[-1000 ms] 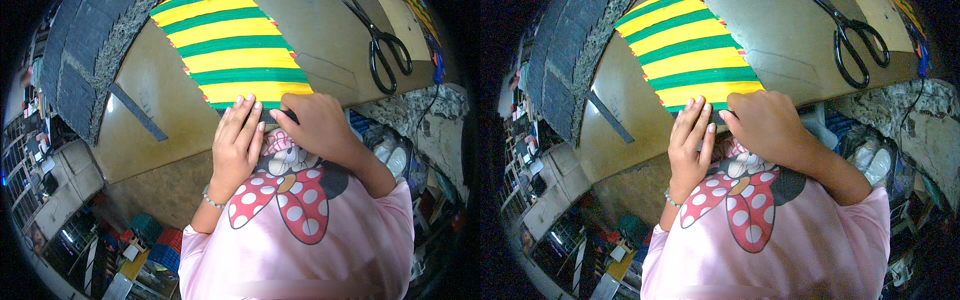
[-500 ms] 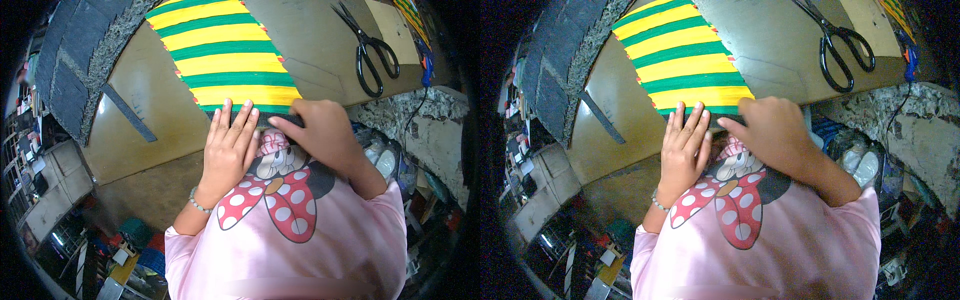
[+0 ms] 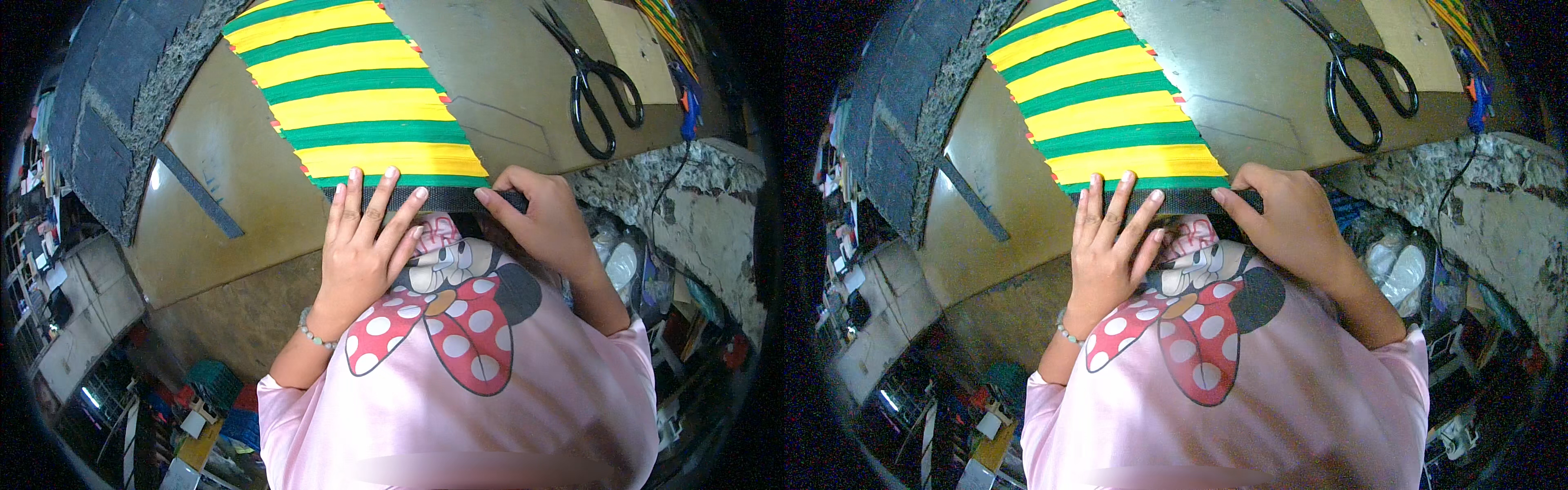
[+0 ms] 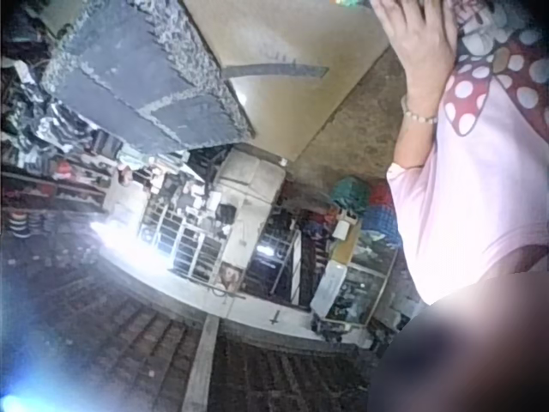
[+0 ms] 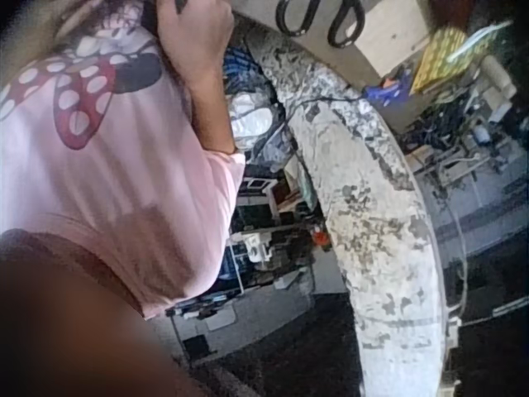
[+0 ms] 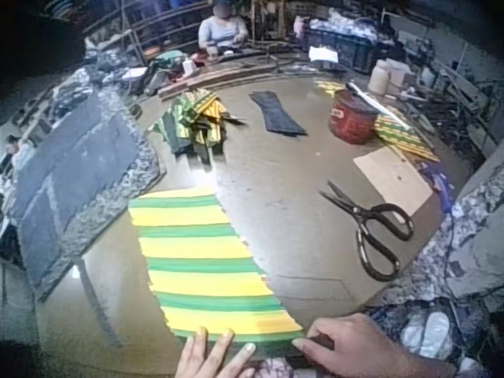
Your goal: The person cuts a colorful striped sheet into narrow strips using scissors, then folds and stacks them. They place black strips along the edges of a larger striped sheet and press them down, repeating the process to assemble layered components.
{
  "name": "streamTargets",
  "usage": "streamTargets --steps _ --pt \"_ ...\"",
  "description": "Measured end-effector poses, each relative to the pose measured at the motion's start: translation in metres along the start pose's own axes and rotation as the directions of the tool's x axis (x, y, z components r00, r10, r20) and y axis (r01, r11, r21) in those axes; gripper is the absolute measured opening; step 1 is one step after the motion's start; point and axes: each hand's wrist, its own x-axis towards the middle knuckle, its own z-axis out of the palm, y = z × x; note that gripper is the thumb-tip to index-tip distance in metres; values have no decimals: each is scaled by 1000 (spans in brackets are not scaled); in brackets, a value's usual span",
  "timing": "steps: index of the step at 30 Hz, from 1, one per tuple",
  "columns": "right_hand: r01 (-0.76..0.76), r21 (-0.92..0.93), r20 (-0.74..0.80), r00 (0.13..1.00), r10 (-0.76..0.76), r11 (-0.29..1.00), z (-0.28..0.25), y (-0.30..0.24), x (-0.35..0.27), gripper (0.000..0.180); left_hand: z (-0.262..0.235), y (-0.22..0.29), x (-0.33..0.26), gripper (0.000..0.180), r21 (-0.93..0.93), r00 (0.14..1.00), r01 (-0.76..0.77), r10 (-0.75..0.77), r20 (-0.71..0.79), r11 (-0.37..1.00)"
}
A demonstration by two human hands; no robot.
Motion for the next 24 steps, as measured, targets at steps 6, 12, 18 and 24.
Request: streamTargets --steps 6,12,18,24 --pt "27 -18 -53 998 -28 999 8 2 0 26 1 -1 0 47 10 1000 -3 3 -18 1000" --pt "11 -269 -143 988 -51 963 5 -6 -7 31 3 -1 -1 47 38 1000 -14 14 -24 999" --pt "-139 55 21 990 138 989 3 6 -21 36 11 8 2 50 -1 993 6 -6 -117 1000" --pt "-332 726 91 915 394 602 26 4 -27 18 24 6 -5 48 99 989 -100 109 -95 990"
